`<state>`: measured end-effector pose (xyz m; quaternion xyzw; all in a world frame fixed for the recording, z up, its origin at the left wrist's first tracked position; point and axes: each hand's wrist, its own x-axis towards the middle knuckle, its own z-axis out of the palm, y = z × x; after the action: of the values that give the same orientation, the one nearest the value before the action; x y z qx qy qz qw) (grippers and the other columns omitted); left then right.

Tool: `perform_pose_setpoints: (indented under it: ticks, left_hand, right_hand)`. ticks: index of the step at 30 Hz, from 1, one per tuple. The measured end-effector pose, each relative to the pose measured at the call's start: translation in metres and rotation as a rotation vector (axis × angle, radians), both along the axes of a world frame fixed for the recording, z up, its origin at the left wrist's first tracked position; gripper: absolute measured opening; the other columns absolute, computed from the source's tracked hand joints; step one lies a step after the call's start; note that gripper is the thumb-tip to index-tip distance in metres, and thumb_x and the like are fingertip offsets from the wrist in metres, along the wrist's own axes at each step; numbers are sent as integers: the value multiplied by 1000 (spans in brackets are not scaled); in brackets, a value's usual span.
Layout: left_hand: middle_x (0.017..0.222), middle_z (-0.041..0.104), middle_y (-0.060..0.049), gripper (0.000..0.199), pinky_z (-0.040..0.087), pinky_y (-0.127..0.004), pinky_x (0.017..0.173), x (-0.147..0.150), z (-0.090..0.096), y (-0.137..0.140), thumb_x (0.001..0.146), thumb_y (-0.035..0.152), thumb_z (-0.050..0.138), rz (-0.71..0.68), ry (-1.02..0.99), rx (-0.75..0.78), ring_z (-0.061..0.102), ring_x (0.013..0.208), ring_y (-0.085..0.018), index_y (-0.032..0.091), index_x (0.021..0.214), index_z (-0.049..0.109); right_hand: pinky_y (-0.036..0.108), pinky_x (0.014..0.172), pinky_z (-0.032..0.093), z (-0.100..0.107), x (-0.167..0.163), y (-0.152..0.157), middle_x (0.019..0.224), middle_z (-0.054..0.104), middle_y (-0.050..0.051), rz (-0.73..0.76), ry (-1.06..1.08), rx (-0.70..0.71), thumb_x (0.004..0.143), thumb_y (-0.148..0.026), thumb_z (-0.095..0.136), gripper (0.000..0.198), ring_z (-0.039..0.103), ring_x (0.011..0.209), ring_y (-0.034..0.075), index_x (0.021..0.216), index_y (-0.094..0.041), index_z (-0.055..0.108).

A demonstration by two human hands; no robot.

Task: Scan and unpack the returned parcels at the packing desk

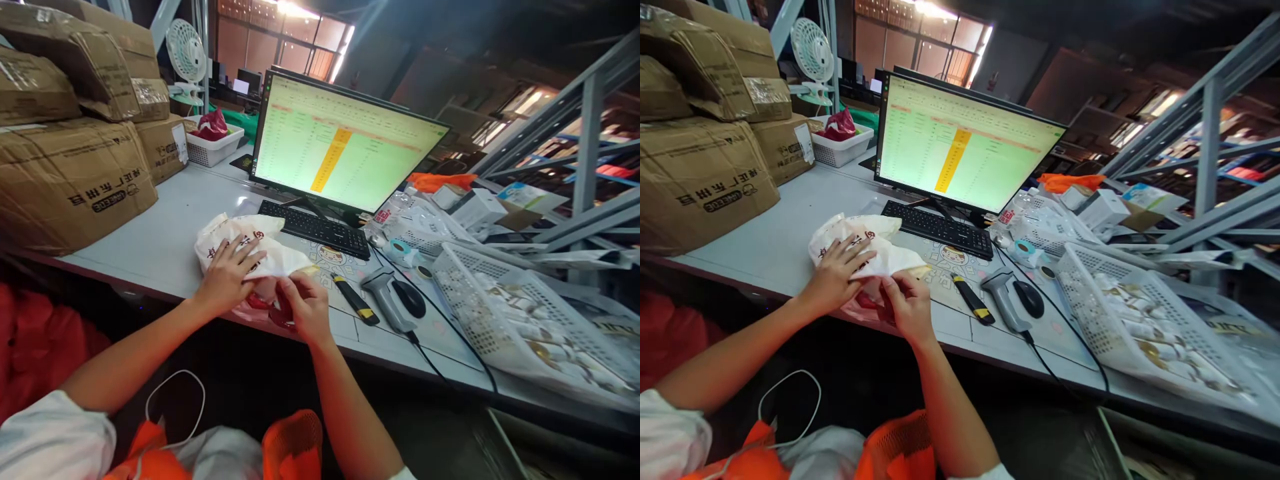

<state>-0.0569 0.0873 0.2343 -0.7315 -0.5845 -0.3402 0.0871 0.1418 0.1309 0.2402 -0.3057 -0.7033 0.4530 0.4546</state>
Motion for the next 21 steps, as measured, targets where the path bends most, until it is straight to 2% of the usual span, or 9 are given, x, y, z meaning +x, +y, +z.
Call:
perform_pose_setpoints:
  ticks: [3, 5, 7, 10, 13, 15, 17, 19, 21]
  left_hand:
    - [118, 77, -8, 37, 53, -42, 104, 0, 7, 12, 97, 18, 43, -35, -208, 48, 70, 114, -27, 20, 118, 74]
    - [87, 77, -5, 30, 57, -32, 82, -3, 19, 17, 98, 26, 46, -9, -383, 87, 73, 82, -21, 18, 96, 76]
    - [72, 71, -3, 32, 54, -27, 72, -4, 35, 21, 98, 33, 50, 29, -562, 161, 67, 70, -17, 17, 81, 72]
    - [71, 66, -1, 33, 52, -23, 69, -6, 59, 27, 97, 39, 55, 57, -825, 313, 63, 70, -14, 16, 77, 66]
    - [77, 65, 0, 26, 53, -20, 70, -23, 82, 35, 96, 37, 55, 39, -1061, 514, 63, 73, -11, 16, 85, 64]
    - [76, 59, 2, 20, 51, -19, 68, -39, 93, 38, 95, 33, 56, 48, -1172, 647, 60, 69, -8, 15, 86, 60]
    - [72, 52, 3, 16, 49, -17, 64, -50, 99, 37, 93, 29, 59, 32, -1235, 685, 54, 62, -5, 15, 84, 56]
    - [74, 53, 2, 14, 50, -18, 64, -49, 98, 32, 90, 28, 62, -32, -1268, 574, 54, 63, -7, 16, 85, 57]
    - [80, 59, 0, 12, 54, -22, 66, -36, 92, 26, 88, 28, 64, -83, -1264, 398, 59, 69, -10, 17, 86, 59]
  right_hand:
    - [36, 100, 51, 11, 10, -6, 122, 72, 8, 61, -120, 250, 104, -38, 53, 28, 66, 115, 21, 115, -23, 73]
    - [42, 115, 42, 10, 14, -5, 143, 62, 10, 59, -241, 406, 105, -41, 51, 37, 55, 135, 24, 133, -23, 67]
    - [47, 119, 35, 4, 14, 0, 154, 52, 12, 2, -410, 535, 100, -51, 58, 59, 46, 143, 28, 151, -22, 53]
    - [51, 113, 37, -15, 7, 15, 142, 62, 17, -121, -704, 557, 91, -58, 69, 88, 55, 129, 33, 163, -20, 35]
    - [43, 98, 45, -37, 5, 30, 100, 77, 11, -48, -884, 402, 100, -37, 61, 58, 67, 94, 26, 154, -20, 50]
    - [36, 88, 48, -39, 8, 32, 88, 76, 8, 18, -781, 338, 101, -28, 54, 39, 67, 81, 22, 137, -18, 67]
    - [34, 82, 50, -24, 10, 25, 91, 75, 8, -74, -538, 378, 102, -28, 51, 30, 66, 79, 21, 119, -18, 74]
    - [35, 86, 51, 4, 8, 14, 99, 73, 10, -215, -323, 515, 103, -32, 50, 29, 66, 88, 22, 113, -19, 74]
    - [40, 99, 48, 33, -4, 6, 116, 70, 13, -238, -273, 679, 102, -34, 52, 30, 63, 109, 25, 121, -19, 71]
